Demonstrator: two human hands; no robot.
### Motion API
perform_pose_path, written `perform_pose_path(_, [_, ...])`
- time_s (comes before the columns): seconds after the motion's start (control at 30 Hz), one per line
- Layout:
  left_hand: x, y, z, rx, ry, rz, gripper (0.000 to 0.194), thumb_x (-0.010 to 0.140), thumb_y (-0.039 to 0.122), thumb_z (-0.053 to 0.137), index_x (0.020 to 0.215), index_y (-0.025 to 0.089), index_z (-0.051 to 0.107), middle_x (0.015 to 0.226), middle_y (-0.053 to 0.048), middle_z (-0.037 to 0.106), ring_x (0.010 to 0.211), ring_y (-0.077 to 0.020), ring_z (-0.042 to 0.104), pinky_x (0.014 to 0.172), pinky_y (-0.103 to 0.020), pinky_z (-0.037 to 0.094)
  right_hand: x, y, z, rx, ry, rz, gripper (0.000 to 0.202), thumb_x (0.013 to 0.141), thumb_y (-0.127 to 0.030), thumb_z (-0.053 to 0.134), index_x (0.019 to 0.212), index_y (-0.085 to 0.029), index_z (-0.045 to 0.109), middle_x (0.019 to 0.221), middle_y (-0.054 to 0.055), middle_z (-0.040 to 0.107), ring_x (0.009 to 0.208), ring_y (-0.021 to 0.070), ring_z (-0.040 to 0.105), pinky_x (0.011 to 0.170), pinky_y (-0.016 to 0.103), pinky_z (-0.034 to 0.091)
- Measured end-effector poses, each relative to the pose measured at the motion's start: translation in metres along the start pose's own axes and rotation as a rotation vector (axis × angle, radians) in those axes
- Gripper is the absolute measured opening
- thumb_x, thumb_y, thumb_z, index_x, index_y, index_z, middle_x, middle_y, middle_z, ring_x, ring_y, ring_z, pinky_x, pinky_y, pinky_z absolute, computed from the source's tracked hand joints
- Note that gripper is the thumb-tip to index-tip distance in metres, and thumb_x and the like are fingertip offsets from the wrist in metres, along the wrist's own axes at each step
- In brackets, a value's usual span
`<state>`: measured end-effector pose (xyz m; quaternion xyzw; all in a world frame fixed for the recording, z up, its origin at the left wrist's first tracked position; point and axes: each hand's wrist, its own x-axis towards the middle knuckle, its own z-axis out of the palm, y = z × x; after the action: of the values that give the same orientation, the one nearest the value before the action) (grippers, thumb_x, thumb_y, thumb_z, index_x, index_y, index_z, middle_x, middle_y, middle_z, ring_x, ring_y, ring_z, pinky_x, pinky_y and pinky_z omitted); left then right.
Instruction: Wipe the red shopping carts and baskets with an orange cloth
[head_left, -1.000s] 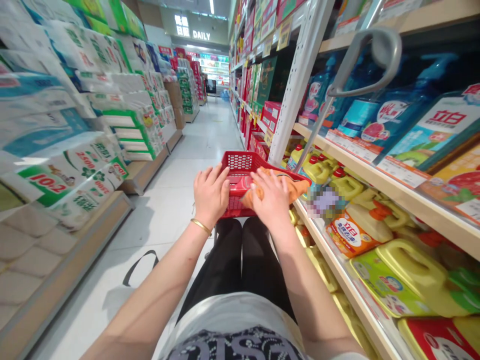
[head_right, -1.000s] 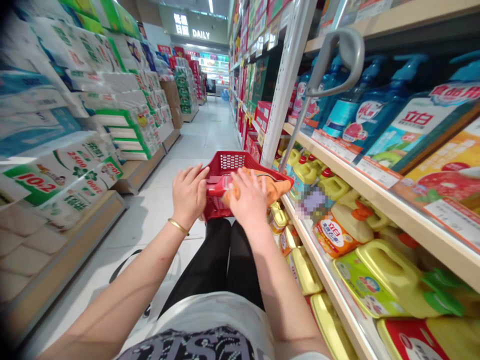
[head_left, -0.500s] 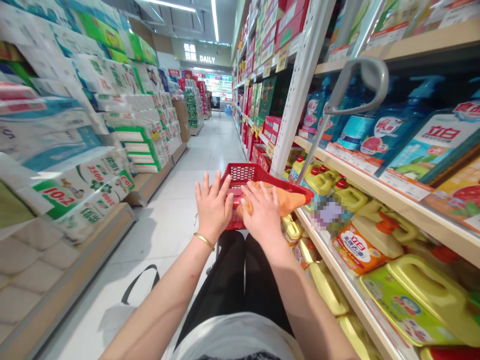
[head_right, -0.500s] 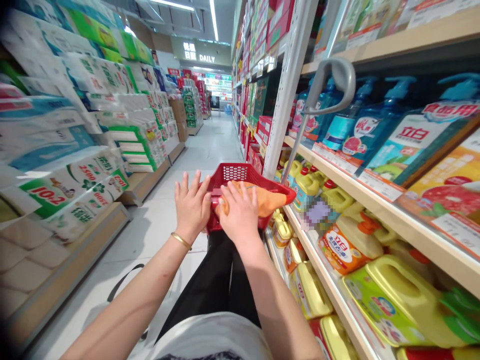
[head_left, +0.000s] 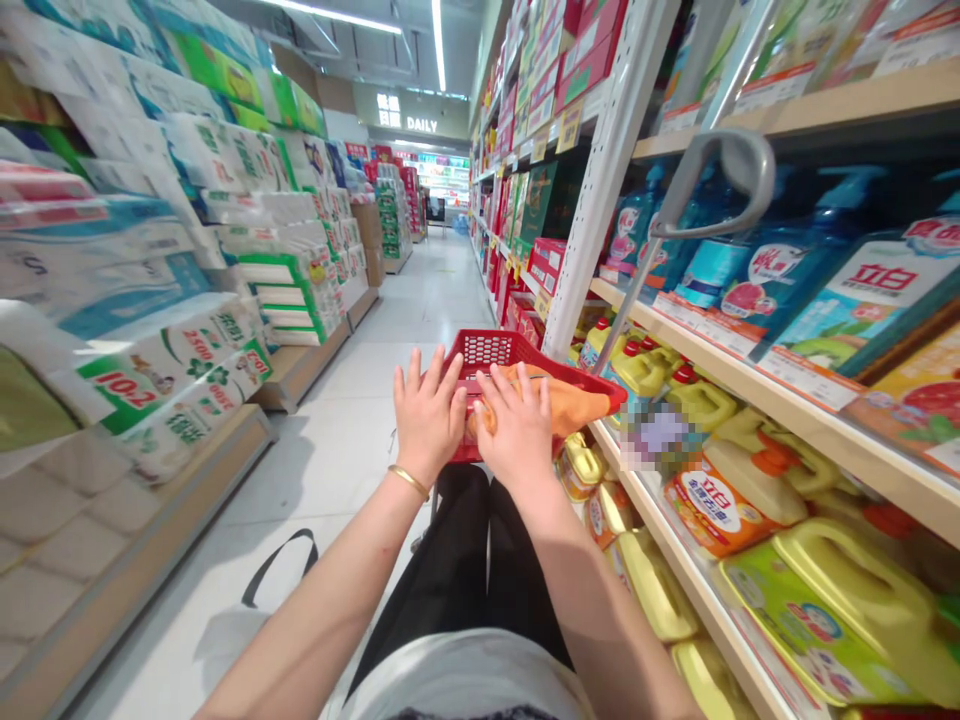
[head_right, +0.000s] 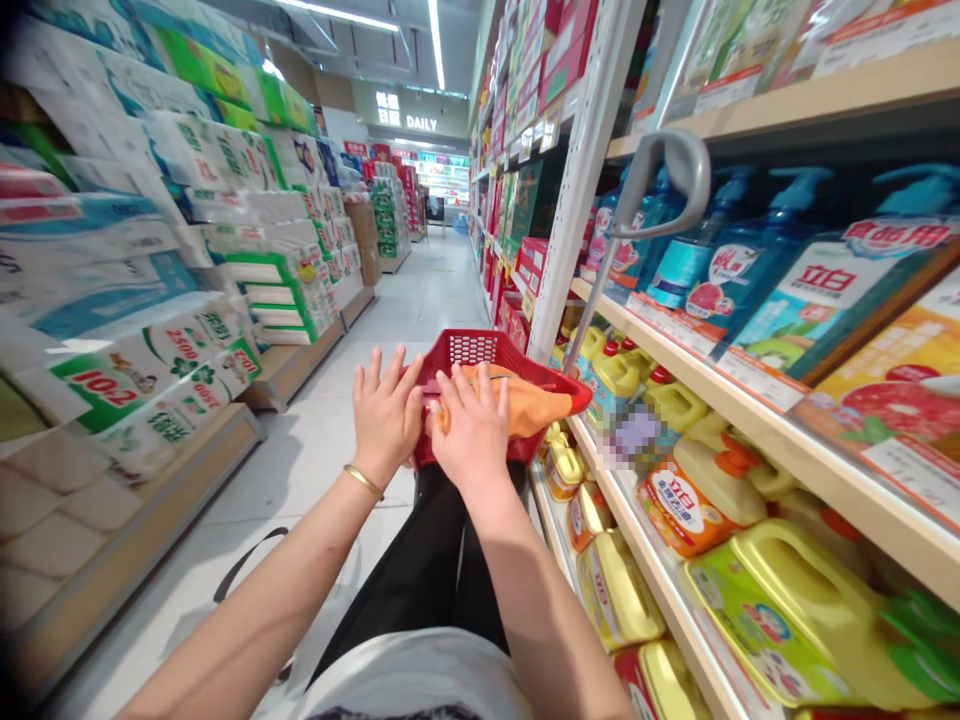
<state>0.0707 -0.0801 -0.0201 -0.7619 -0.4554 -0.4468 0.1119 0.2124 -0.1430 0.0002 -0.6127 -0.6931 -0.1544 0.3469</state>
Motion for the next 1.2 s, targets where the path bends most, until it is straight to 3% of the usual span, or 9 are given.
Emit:
perform_pose_path(0.17, [0.000,0.002,0.001,-0.024,0.012,0.003,0.051,0.106,0.038,0.039,0.154,0.027,0.052,0.166,-0.006,0.041,0.160,-0.0341,0.021,0.128,-0.062,0.015,-0.010,0.059,-0.018,-0.098,0.053,0.196,0.044,0.107,-0.039,0.044,0.148,-0.032,0.059,0.168,0.000,0.038,0.160,0.0363,0.019,0.127,0.071,0.010])
perform_pose_path(0.3, [0.000,0.004,0.002,-0.033,0.014,-0.015,0.050,0.106,0.038,0.039,0.153,0.028,0.053,0.166,-0.004,0.040,0.160,-0.0341,0.023,0.128,-0.062,0.016,-0.013,0.099,-0.030,-0.116,0.093,0.370,0.045,0.108,-0.042,0.038,0.144,-0.031,0.063,0.163,0.002,0.046,0.157,0.0368,0.026,0.124,0.072,0.018])
perform_pose_path(0.37, [0.000,0.004,0.002,-0.030,0.015,-0.023,0.050,0.106,0.038,0.039,0.153,0.028,0.053,0.166,-0.004,0.041,0.159,-0.0341,0.023,0.128,-0.062,0.016,-0.011,0.086,-0.026,-0.106,0.092,0.354,0.045,0.108,-0.042,0.038,0.144,-0.031,0.063,0.159,0.002,0.052,0.155,0.0361,0.032,0.124,0.072,0.016])
perform_pose_path(0.6, [-0.001,-0.003,0.002,-0.022,0.004,-0.010,0.050,0.107,0.036,0.035,0.153,0.027,0.053,0.166,-0.005,0.041,0.159,-0.0334,0.024,0.128,-0.061,0.017,0.006,-0.012,0.001,0.020,-0.036,-0.028,0.041,0.106,-0.039,0.047,0.143,-0.031,0.063,0.154,0.000,0.058,0.149,0.0293,0.043,0.129,0.057,0.020])
perform_pose_path(0.67, [-0.001,-0.003,0.002,-0.023,0.000,0.001,0.050,0.107,0.037,0.036,0.153,0.027,0.052,0.166,-0.005,0.041,0.159,-0.0339,0.025,0.127,-0.061,0.017,0.006,-0.002,-0.001,0.015,-0.027,-0.014,0.041,0.106,-0.038,0.046,0.143,-0.031,0.063,0.154,0.000,0.057,0.148,0.0285,0.045,0.129,0.056,0.021])
perform_pose_path(0.9, [-0.001,0.003,0.002,-0.036,0.025,-0.006,0.049,0.106,0.036,0.039,0.152,0.028,0.054,0.165,-0.004,0.044,0.157,-0.0341,0.030,0.127,-0.061,0.020,-0.009,0.097,-0.024,-0.068,0.177,0.334,0.043,0.107,-0.040,0.040,0.133,-0.026,0.071,0.146,0.004,0.065,0.143,0.0315,0.050,0.125,0.063,0.024])
perform_pose_path(0.97, [-0.001,0.002,0.003,-0.033,0.035,-0.008,0.049,0.106,0.036,0.039,0.151,0.027,0.055,0.164,-0.005,0.045,0.156,-0.0340,0.031,0.127,-0.061,0.020,-0.010,0.088,-0.020,-0.071,0.205,0.332,0.044,0.107,-0.039,0.040,0.135,-0.025,0.070,0.147,0.005,0.064,0.145,0.0326,0.047,0.126,0.065,0.021])
perform_pose_path(1.13, [-0.001,-0.004,0.004,-0.017,0.029,0.001,0.049,0.105,0.036,0.038,0.150,0.029,0.056,0.163,-0.006,0.047,0.156,-0.0338,0.032,0.126,-0.062,0.022,-0.008,0.009,0.001,0.010,0.072,0.060,0.044,0.104,-0.036,0.049,0.146,-0.030,0.061,0.155,0.002,0.057,0.150,0.0293,0.040,0.129,0.057,0.019])
perform_pose_path(1.2, [-0.001,-0.004,0.003,-0.010,0.019,0.003,0.049,0.105,0.036,0.038,0.151,0.028,0.055,0.162,-0.006,0.047,0.155,-0.0340,0.033,0.126,-0.062,0.023,-0.007,-0.003,0.002,0.044,0.027,-0.017,0.044,0.104,-0.036,0.051,0.146,-0.032,0.060,0.156,0.000,0.056,0.150,0.0276,0.041,0.129,0.053,0.023])
